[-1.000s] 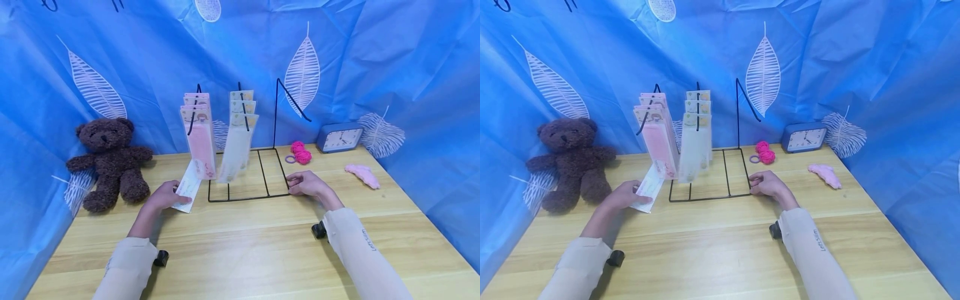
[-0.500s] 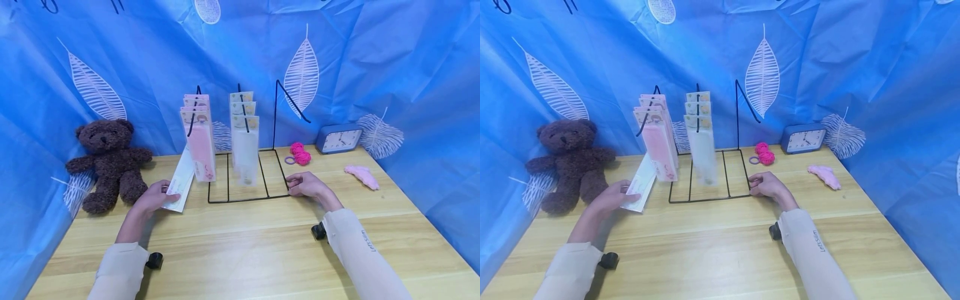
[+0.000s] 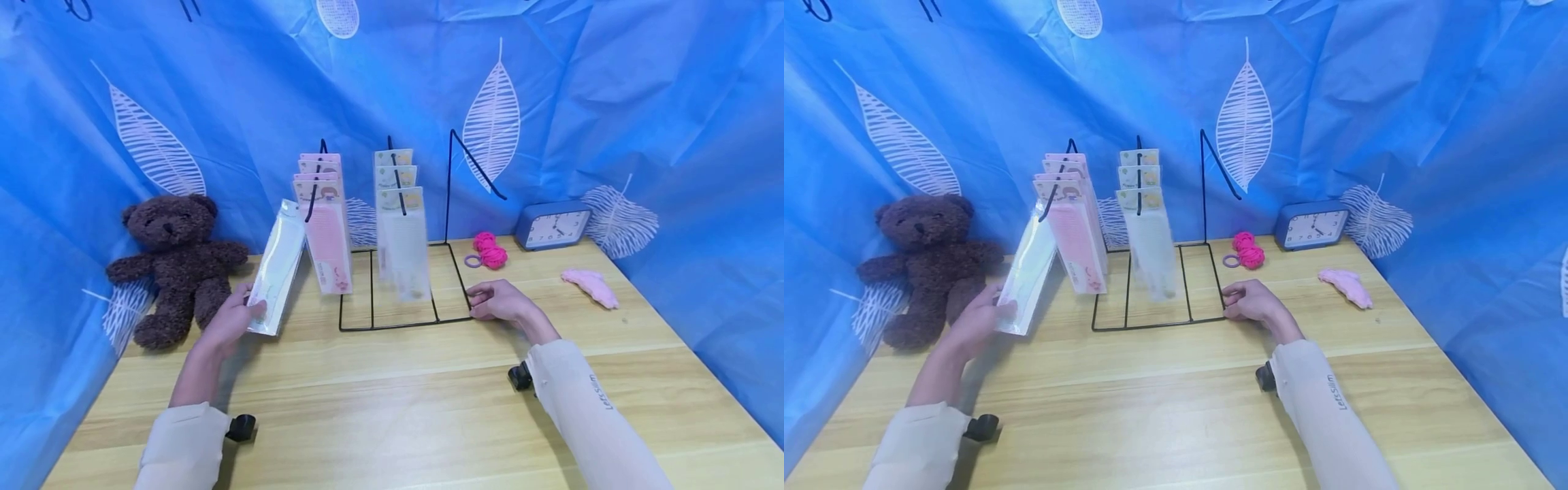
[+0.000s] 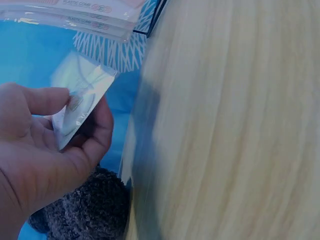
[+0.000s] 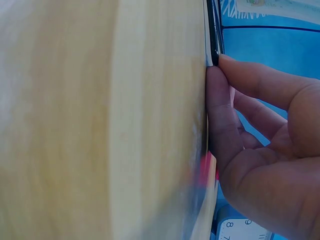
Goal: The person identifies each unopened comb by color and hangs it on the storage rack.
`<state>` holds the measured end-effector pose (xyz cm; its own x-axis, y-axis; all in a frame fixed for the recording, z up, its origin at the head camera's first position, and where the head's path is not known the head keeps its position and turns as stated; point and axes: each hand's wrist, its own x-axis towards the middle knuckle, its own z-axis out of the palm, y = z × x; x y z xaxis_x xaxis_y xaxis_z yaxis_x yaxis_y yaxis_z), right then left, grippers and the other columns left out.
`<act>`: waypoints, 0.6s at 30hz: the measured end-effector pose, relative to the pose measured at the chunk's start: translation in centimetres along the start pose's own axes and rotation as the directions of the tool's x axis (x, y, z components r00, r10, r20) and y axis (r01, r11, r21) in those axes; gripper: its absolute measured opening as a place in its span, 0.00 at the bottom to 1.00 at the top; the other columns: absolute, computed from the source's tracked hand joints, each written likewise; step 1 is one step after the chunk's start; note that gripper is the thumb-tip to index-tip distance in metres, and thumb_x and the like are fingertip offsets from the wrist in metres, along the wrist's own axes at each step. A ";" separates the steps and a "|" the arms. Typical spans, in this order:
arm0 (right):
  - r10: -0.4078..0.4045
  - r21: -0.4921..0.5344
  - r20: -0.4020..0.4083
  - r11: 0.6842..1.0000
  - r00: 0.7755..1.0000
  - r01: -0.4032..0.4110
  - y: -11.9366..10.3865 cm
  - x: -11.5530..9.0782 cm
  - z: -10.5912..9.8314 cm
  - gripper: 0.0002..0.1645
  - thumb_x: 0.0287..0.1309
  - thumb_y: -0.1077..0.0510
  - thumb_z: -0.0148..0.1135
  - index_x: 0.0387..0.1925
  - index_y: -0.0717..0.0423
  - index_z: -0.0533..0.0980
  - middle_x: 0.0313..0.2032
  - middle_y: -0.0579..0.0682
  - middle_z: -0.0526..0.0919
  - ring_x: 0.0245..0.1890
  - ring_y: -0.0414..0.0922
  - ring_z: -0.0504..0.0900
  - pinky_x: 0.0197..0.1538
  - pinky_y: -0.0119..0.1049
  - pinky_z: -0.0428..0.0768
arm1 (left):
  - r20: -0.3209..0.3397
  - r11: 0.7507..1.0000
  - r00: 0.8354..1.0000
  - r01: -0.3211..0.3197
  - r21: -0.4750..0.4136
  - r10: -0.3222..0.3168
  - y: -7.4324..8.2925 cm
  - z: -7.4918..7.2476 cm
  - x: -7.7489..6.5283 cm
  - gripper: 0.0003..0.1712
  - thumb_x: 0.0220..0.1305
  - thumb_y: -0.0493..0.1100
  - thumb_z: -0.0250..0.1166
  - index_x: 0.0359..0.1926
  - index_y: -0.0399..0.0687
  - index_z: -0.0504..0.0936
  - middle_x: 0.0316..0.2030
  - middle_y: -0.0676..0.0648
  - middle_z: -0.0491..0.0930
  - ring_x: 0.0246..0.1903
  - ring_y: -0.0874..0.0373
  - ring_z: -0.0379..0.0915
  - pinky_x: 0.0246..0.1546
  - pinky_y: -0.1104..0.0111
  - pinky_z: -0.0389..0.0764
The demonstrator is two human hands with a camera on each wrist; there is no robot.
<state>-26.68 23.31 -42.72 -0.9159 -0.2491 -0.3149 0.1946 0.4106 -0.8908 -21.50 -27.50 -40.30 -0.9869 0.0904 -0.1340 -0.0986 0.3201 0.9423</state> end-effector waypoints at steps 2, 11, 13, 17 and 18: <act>0.000 -0.006 0.003 1.000 1.000 0.000 0.0 0.1 0.0 0.37 0.56 0.74 0.67 0.67 0.75 0.66 0.45 0.58 0.78 0.38 0.41 0.81 0.46 0.35 0.84 | -0.055 0.998 0.998 -0.044 -0.036 0.042 0.1 -0.1 -0.1 0.22 0.79 0.37 0.46 0.67 0.32 0.53 0.54 0.33 0.69 0.41 0.61 0.76 0.41 0.67 0.80; 0.004 -0.021 0.014 1.000 1.000 -0.003 -0.1 0.2 -0.1 0.37 0.56 0.73 0.67 0.67 0.75 0.66 0.46 0.59 0.78 0.40 0.43 0.81 0.47 0.36 0.84 | -0.242 0.933 0.941 -0.289 -0.216 0.236 1.0 0.2 -0.5 0.09 0.78 0.35 0.51 0.54 0.48 0.65 0.42 0.59 0.80 0.41 0.67 0.79 0.41 0.75 0.80; 0.005 -0.023 0.014 1.000 1.000 -0.004 0.0 0.2 -0.1 0.37 0.56 0.73 0.67 0.67 0.75 0.66 0.46 0.59 0.78 0.40 0.42 0.81 0.47 0.36 0.84 | -0.288 0.917 0.918 -0.339 -0.211 0.273 1.5 0.4 -0.8 0.10 0.78 0.35 0.53 0.55 0.48 0.67 0.43 0.60 0.81 0.42 0.68 0.79 0.41 0.77 0.80; 0.007 -0.015 0.007 1.000 1.000 -0.007 0.1 0.2 -0.1 0.37 0.56 0.73 0.67 0.67 0.75 0.66 0.46 0.57 0.78 0.39 0.42 0.81 0.46 0.35 0.84 | -0.352 0.897 0.872 -0.412 -0.156 0.340 2.8 0.7 -1.3 0.11 0.76 0.33 0.55 0.55 0.48 0.69 0.43 0.60 0.82 0.42 0.68 0.79 0.41 0.78 0.79; 0.005 -0.012 0.004 1.000 1.000 -0.005 0.1 0.2 -0.1 0.37 0.56 0.73 0.67 0.67 0.75 0.66 0.45 0.57 0.78 0.39 0.42 0.81 0.46 0.35 0.84 | -0.355 0.889 0.863 -0.432 -0.154 0.358 3.1 0.7 -1.4 0.11 0.76 0.33 0.55 0.55 0.48 0.69 0.44 0.60 0.82 0.42 0.67 0.79 0.41 0.78 0.79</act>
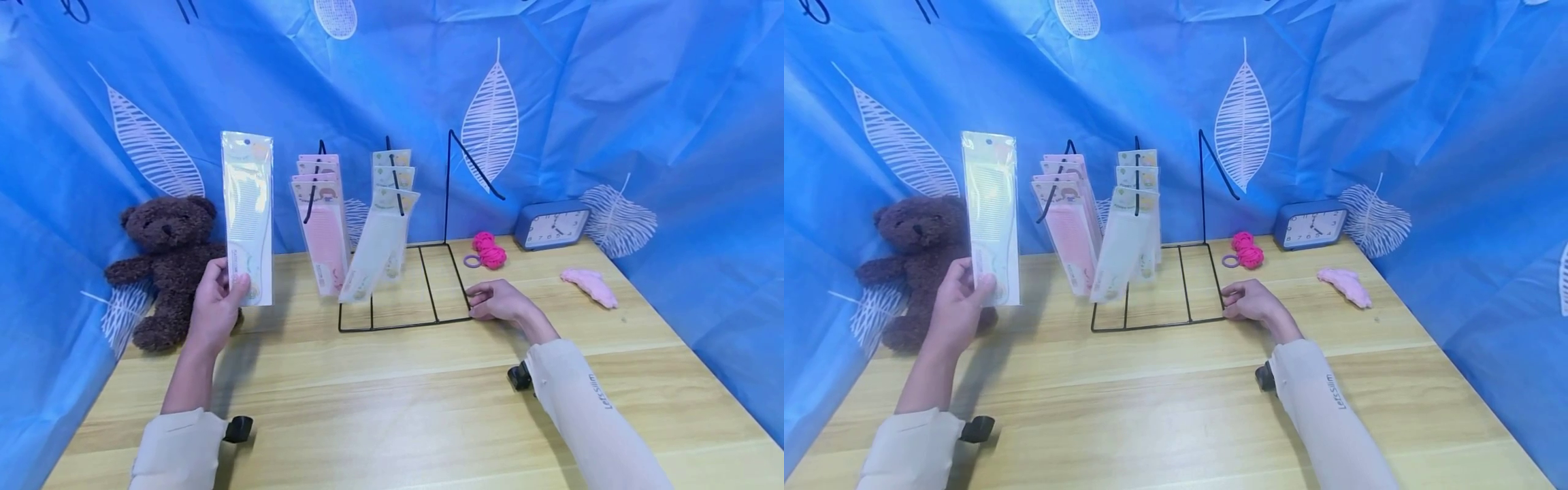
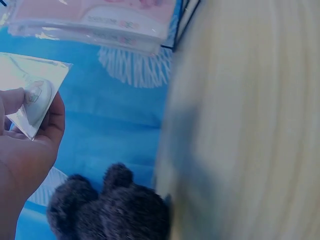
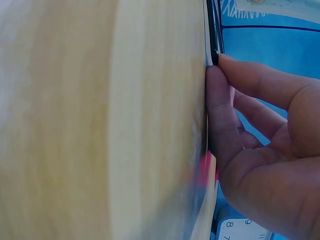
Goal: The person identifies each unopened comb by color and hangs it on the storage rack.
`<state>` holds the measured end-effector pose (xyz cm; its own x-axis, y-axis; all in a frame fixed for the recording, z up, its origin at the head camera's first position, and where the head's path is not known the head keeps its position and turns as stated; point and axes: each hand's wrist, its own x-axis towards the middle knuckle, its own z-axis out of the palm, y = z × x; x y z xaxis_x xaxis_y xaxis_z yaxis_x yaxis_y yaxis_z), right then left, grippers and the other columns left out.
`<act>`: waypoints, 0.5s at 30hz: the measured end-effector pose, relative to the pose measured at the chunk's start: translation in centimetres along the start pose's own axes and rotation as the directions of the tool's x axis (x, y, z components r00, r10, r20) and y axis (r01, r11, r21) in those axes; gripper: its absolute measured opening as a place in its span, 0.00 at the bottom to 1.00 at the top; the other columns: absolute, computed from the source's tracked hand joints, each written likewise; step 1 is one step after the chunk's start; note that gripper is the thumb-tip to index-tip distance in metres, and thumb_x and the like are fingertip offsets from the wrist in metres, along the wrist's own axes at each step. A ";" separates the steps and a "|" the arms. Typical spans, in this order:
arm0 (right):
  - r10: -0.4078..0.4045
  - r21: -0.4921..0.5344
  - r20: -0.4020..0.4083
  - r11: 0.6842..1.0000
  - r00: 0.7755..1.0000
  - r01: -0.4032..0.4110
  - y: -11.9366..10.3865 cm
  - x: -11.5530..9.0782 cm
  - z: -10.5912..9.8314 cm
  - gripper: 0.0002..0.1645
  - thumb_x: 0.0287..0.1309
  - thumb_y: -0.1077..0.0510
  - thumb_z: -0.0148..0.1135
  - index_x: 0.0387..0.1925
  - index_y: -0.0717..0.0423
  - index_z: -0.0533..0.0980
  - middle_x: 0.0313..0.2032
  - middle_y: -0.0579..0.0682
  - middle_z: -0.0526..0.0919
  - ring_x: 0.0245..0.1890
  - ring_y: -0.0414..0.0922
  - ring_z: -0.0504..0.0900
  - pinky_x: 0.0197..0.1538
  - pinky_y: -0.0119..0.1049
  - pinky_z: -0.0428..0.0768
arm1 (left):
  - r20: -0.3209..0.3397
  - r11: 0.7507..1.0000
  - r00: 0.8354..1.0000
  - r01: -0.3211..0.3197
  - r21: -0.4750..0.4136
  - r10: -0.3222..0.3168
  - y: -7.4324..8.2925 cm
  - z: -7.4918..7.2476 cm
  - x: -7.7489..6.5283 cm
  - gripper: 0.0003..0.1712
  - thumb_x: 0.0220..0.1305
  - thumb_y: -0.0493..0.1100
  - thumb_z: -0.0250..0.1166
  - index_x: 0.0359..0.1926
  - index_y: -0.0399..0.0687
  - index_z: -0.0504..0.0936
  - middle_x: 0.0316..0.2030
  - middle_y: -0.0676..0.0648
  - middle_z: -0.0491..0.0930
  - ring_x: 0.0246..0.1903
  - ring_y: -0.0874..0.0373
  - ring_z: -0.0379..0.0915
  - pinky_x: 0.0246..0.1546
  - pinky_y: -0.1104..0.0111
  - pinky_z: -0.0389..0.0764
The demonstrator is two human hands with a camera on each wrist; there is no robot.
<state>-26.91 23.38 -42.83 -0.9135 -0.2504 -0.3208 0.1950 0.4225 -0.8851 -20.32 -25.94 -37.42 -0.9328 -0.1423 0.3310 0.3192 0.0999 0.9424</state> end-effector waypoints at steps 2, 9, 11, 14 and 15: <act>-0.004 0.007 -0.004 1.000 1.000 0.004 0.0 0.0 0.0 0.37 0.55 0.74 0.67 0.67 0.75 0.66 0.44 0.57 0.78 0.38 0.42 0.81 0.46 0.35 0.84 | -0.005 0.999 0.999 -0.039 -0.015 0.039 0.6 0.3 -0.1 0.11 0.75 0.32 0.55 0.54 0.47 0.70 0.44 0.58 0.83 0.43 0.67 0.79 0.42 0.78 0.79; -0.013 0.011 -0.002 1.000 1.000 0.013 0.1 -0.1 0.0 0.37 0.56 0.74 0.67 0.67 0.75 0.66 0.44 0.56 0.79 0.38 0.41 0.81 0.45 0.34 0.84 | 0.035 0.986 0.987 -0.157 -0.049 0.159 2.7 1.6 -0.5 0.11 0.74 0.31 0.57 0.53 0.45 0.73 0.46 0.54 0.84 0.43 0.64 0.80 0.41 0.77 0.79; -0.011 0.005 0.001 1.000 1.000 0.011 0.1 -0.1 0.0 0.37 0.56 0.74 0.67 0.67 0.75 0.66 0.44 0.56 0.79 0.38 0.41 0.80 0.45 0.34 0.83 | 0.051 0.983 0.982 -0.179 -0.042 0.181 3.1 1.9 -0.6 0.10 0.74 0.31 0.56 0.53 0.44 0.74 0.46 0.54 0.84 0.43 0.63 0.80 0.41 0.76 0.79; -0.008 -0.007 0.001 1.000 1.000 0.008 0.1 0.0 0.0 0.37 0.56 0.73 0.67 0.67 0.75 0.66 0.44 0.56 0.79 0.38 0.40 0.80 0.45 0.33 0.83 | 0.086 0.977 0.973 -0.210 -0.048 0.213 3.8 2.2 -0.9 0.11 0.74 0.29 0.56 0.53 0.43 0.74 0.47 0.52 0.84 0.45 0.62 0.81 0.42 0.75 0.80; -0.008 -0.009 0.001 1.000 1.000 0.008 0.1 0.0 0.0 0.37 0.56 0.73 0.67 0.67 0.75 0.66 0.44 0.56 0.79 0.38 0.40 0.80 0.45 0.33 0.83 | 0.102 0.975 0.970 -0.219 -0.049 0.223 4.0 2.3 -0.9 0.12 0.73 0.28 0.56 0.53 0.42 0.74 0.48 0.52 0.84 0.46 0.62 0.81 0.43 0.75 0.80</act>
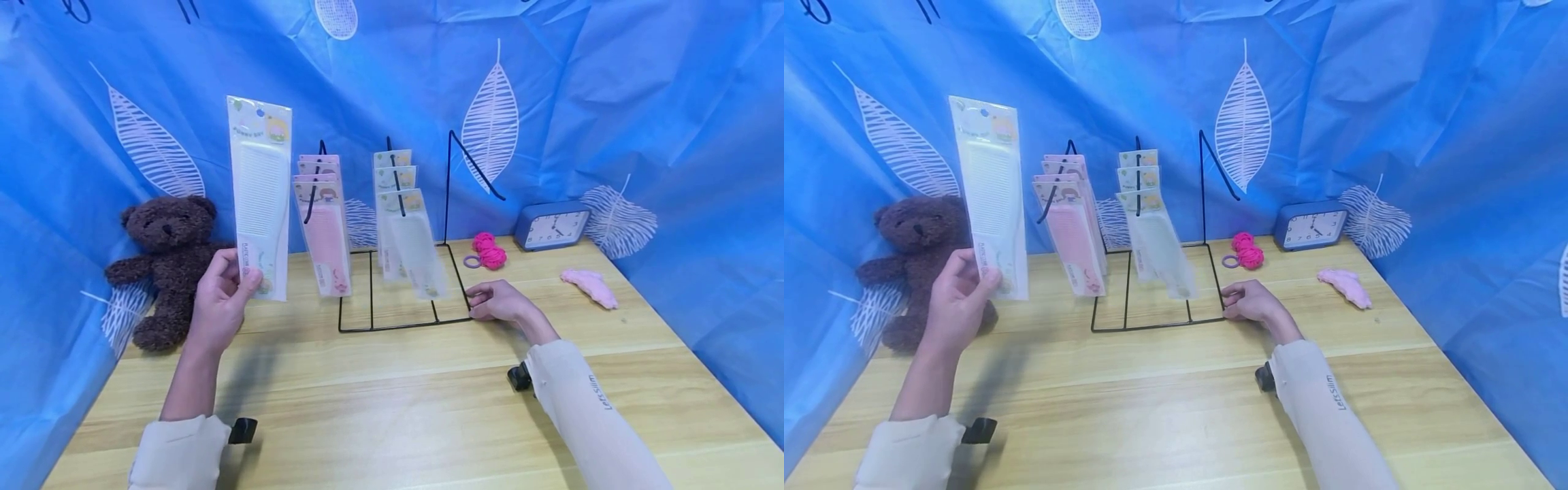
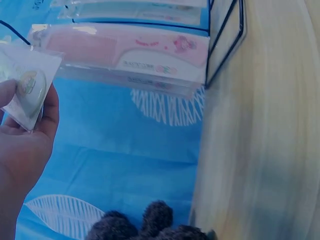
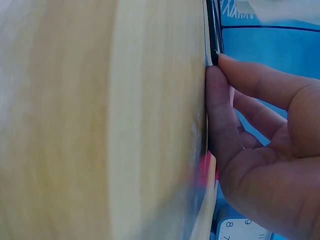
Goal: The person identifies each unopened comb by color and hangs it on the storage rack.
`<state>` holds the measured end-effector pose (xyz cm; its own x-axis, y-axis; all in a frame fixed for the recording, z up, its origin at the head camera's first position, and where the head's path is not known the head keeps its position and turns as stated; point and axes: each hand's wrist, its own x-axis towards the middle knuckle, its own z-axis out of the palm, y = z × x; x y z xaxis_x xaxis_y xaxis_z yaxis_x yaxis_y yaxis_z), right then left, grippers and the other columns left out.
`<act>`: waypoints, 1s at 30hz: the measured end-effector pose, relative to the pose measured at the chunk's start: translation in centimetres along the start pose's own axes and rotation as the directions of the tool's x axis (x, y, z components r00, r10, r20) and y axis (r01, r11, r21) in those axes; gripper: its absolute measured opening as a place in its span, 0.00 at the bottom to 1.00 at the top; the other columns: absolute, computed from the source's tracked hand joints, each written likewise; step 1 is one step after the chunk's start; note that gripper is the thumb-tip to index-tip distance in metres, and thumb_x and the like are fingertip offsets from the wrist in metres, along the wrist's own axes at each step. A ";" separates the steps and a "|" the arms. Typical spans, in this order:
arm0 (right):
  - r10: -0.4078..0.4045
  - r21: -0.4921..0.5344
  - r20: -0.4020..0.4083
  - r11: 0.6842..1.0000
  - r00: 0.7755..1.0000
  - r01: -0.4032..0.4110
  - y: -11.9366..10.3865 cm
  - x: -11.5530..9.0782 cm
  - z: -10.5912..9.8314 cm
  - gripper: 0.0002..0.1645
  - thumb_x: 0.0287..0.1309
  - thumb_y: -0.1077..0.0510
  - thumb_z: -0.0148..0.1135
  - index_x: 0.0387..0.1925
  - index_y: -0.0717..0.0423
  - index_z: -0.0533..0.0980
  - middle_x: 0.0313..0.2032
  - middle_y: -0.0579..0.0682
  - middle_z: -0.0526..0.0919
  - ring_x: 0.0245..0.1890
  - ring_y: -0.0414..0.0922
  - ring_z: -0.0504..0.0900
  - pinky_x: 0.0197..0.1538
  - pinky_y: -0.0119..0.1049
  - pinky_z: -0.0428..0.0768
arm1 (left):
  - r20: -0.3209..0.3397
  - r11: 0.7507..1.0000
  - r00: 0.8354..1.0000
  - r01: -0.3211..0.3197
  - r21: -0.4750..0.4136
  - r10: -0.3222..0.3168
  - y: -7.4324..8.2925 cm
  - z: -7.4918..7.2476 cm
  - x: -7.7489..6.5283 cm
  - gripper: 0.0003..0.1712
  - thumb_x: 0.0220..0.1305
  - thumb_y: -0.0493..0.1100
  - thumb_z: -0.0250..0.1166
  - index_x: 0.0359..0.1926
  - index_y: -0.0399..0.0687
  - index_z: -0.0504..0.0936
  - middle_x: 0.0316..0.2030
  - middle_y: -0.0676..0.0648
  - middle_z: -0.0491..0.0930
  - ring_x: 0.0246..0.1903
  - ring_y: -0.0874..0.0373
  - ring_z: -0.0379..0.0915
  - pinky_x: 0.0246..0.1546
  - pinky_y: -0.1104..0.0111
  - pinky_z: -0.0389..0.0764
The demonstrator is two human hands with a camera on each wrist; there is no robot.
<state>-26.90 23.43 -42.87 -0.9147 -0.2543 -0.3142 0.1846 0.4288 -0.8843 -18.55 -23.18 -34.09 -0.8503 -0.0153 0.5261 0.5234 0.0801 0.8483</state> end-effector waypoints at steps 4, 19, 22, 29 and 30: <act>0.002 -0.001 -0.001 1.000 1.000 -0.002 0.0 0.0 0.0 0.37 0.56 0.73 0.67 0.67 0.75 0.66 0.45 0.56 0.79 0.39 0.41 0.80 0.45 0.34 0.83 | 0.075 0.999 0.996 -0.047 -0.024 0.049 0.8 0.5 0.0 0.13 0.72 0.24 0.55 0.54 0.35 0.74 0.49 0.50 0.84 0.48 0.60 0.81 0.44 0.74 0.81; 0.010 -0.005 0.000 1.000 1.000 -0.010 0.0 -0.1 0.0 0.37 0.56 0.73 0.67 0.67 0.74 0.66 0.47 0.59 0.78 0.40 0.43 0.81 0.48 0.36 0.83 | 0.255 0.988 0.964 -0.102 0.113 0.070 1.1 1.8 0.5 0.16 0.70 0.22 0.55 0.57 0.27 0.73 0.50 0.53 0.84 0.47 0.60 0.82 0.41 0.71 0.83; 0.008 -0.004 0.000 1.000 1.000 -0.008 0.0 -0.1 0.0 0.36 0.56 0.73 0.67 0.67 0.75 0.66 0.46 0.59 0.78 0.40 0.43 0.81 0.48 0.37 0.83 | 0.292 0.982 0.956 -0.087 0.168 0.035 0.9 2.0 0.5 0.16 0.72 0.24 0.55 0.59 0.30 0.73 0.51 0.50 0.83 0.49 0.61 0.81 0.42 0.70 0.83; 0.010 -0.011 0.002 1.000 1.000 -0.009 -0.1 0.0 0.0 0.36 0.57 0.72 0.67 0.67 0.74 0.66 0.46 0.58 0.78 0.40 0.43 0.81 0.48 0.36 0.83 | 0.370 0.966 0.929 -0.068 0.251 -0.031 0.7 2.1 0.6 0.13 0.74 0.28 0.55 0.57 0.32 0.75 0.50 0.36 0.81 0.46 0.58 0.80 0.38 0.65 0.84; 0.009 -0.013 0.003 1.000 1.000 -0.009 -0.1 0.0 0.0 0.37 0.57 0.72 0.67 0.67 0.74 0.66 0.46 0.58 0.78 0.40 0.43 0.80 0.48 0.36 0.83 | 0.378 0.962 0.925 -0.072 0.264 -0.034 0.6 2.1 0.6 0.12 0.74 0.28 0.55 0.56 0.32 0.75 0.49 0.36 0.81 0.45 0.57 0.80 0.37 0.64 0.83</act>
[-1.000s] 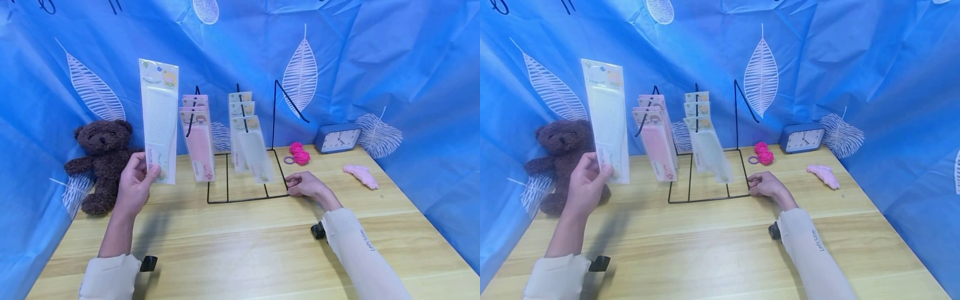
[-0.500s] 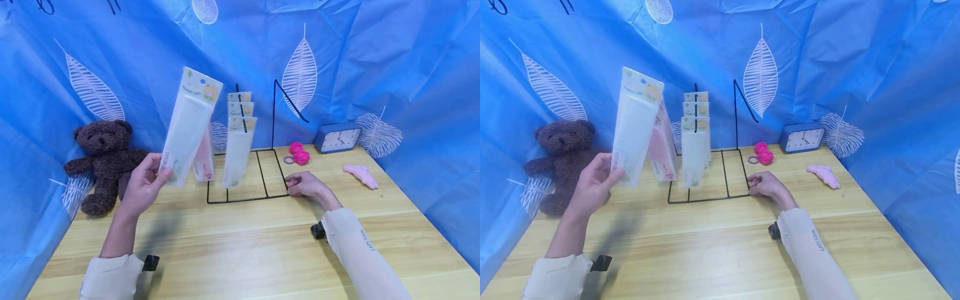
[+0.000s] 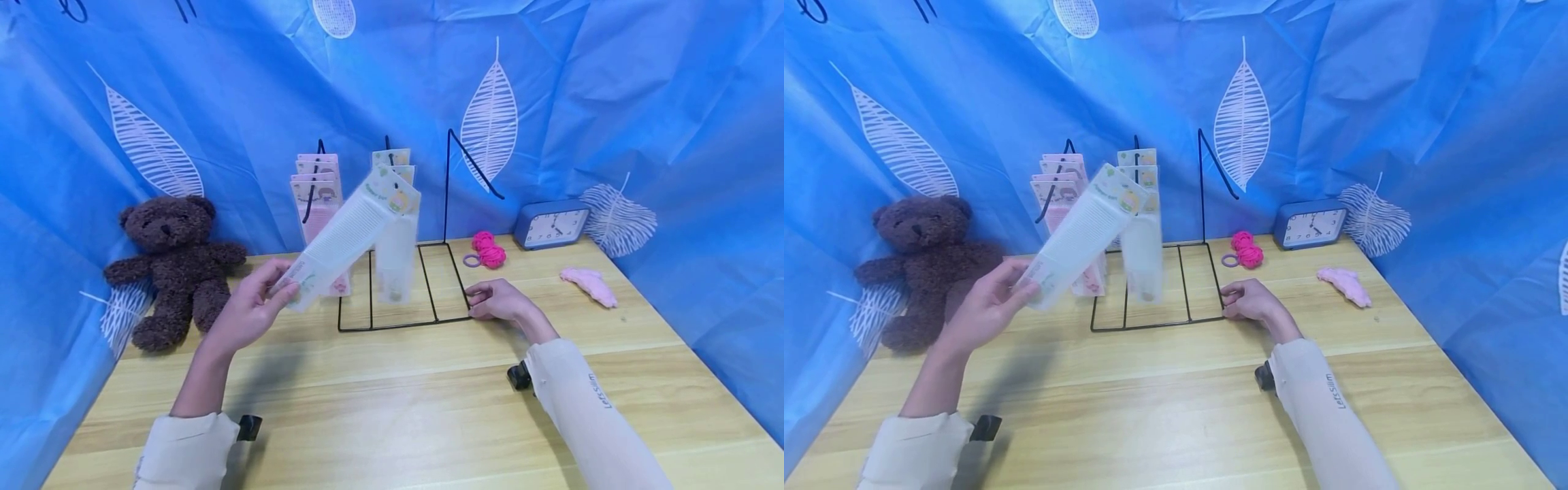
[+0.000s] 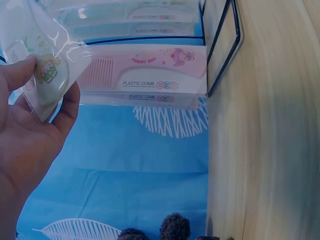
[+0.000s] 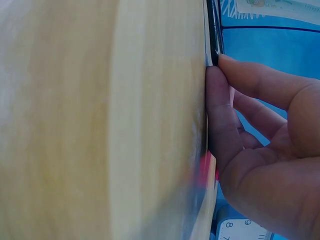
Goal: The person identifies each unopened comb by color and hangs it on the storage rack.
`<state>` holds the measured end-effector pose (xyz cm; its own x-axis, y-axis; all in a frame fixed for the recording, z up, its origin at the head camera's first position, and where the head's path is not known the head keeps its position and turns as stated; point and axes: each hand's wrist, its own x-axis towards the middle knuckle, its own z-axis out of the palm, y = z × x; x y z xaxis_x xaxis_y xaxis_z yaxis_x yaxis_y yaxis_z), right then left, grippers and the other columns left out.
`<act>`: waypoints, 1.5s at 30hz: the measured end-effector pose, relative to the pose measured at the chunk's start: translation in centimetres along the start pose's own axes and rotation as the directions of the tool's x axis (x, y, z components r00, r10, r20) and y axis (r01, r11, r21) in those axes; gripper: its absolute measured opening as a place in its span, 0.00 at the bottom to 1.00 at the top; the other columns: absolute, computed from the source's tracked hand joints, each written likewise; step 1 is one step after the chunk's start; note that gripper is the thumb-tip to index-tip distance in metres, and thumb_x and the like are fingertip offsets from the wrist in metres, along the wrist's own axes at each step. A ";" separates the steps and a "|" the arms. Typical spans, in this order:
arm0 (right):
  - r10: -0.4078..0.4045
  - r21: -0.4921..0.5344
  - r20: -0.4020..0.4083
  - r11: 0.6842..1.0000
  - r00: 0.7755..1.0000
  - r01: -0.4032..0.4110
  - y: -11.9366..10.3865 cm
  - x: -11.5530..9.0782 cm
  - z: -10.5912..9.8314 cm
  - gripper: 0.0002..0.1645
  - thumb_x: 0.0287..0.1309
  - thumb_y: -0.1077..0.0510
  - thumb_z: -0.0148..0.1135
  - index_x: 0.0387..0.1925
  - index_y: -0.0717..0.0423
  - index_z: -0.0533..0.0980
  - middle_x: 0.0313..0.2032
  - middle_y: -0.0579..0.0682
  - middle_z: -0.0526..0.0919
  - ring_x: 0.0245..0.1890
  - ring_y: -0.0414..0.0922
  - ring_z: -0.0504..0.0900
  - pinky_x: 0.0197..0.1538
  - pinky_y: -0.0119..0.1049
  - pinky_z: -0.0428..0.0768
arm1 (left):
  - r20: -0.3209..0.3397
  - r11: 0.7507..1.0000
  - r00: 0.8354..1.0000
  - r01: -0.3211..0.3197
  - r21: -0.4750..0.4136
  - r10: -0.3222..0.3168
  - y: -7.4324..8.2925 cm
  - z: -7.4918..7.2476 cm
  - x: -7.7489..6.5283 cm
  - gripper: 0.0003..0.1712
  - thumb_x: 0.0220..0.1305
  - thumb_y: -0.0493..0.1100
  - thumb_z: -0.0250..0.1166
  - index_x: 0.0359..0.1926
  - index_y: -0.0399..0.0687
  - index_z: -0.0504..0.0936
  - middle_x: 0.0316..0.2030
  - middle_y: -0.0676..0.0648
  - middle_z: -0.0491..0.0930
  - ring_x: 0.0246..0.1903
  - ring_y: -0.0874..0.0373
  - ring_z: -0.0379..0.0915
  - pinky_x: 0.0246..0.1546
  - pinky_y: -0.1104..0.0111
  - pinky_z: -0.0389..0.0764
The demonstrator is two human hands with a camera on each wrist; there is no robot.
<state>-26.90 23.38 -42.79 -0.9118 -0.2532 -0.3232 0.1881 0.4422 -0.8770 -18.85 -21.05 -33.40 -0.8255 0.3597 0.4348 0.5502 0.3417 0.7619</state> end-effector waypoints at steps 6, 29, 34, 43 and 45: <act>0.005 0.012 0.001 1.000 1.000 -0.005 0.0 0.1 0.0 0.36 0.57 0.73 0.66 0.67 0.74 0.66 0.45 0.56 0.78 0.40 0.42 0.80 0.47 0.36 0.83 | 0.046 0.998 0.999 0.013 0.060 -0.016 -0.5 0.1 -0.1 0.11 0.74 0.30 0.56 0.54 0.36 0.77 0.47 0.41 0.83 0.44 0.55 0.80 0.38 0.63 0.82; -0.011 0.020 -0.012 1.000 1.000 0.011 0.1 0.0 0.1 0.37 0.55 0.73 0.68 0.67 0.74 0.67 0.47 0.59 0.79 0.39 0.43 0.81 0.47 0.36 0.84 | 0.069 0.992 0.992 0.100 0.076 -0.106 -2.0 0.0 -0.7 0.10 0.77 0.35 0.55 0.54 0.39 0.76 0.48 0.41 0.81 0.45 0.49 0.78 0.38 0.56 0.81; -0.008 0.014 -0.008 1.000 1.000 0.008 0.1 -0.1 0.0 0.37 0.56 0.73 0.67 0.67 0.74 0.67 0.46 0.58 0.79 0.40 0.43 0.81 0.47 0.36 0.84 | 0.047 0.989 0.991 0.123 0.085 -0.127 -2.0 0.1 -0.5 0.11 0.77 0.35 0.55 0.55 0.37 0.75 0.48 0.40 0.81 0.45 0.47 0.78 0.40 0.57 0.82; -0.006 0.019 -0.006 1.000 1.000 0.006 0.0 -0.2 -0.1 0.37 0.56 0.73 0.67 0.66 0.75 0.67 0.46 0.58 0.79 0.40 0.43 0.81 0.47 0.36 0.83 | 0.001 0.971 0.973 0.233 0.051 -0.233 -2.0 1.8 0.3 0.16 0.76 0.34 0.56 0.60 0.34 0.73 0.53 0.35 0.79 0.51 0.42 0.77 0.50 0.50 0.80; -0.013 0.017 -0.001 1.000 1.000 0.013 0.0 -0.2 -0.1 0.37 0.56 0.73 0.67 0.67 0.75 0.66 0.46 0.58 0.78 0.40 0.42 0.80 0.47 0.36 0.83 | -0.019 0.968 0.969 0.245 0.046 -0.245 -1.9 2.2 0.6 0.15 0.75 0.32 0.57 0.59 0.33 0.73 0.53 0.34 0.79 0.51 0.41 0.77 0.52 0.48 0.80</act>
<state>-26.73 23.52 -42.70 -0.9145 -0.2583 -0.3115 0.1823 0.4244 -0.8869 -20.09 -19.54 -35.66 -0.9372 0.2491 0.2442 0.3363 0.4593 0.8222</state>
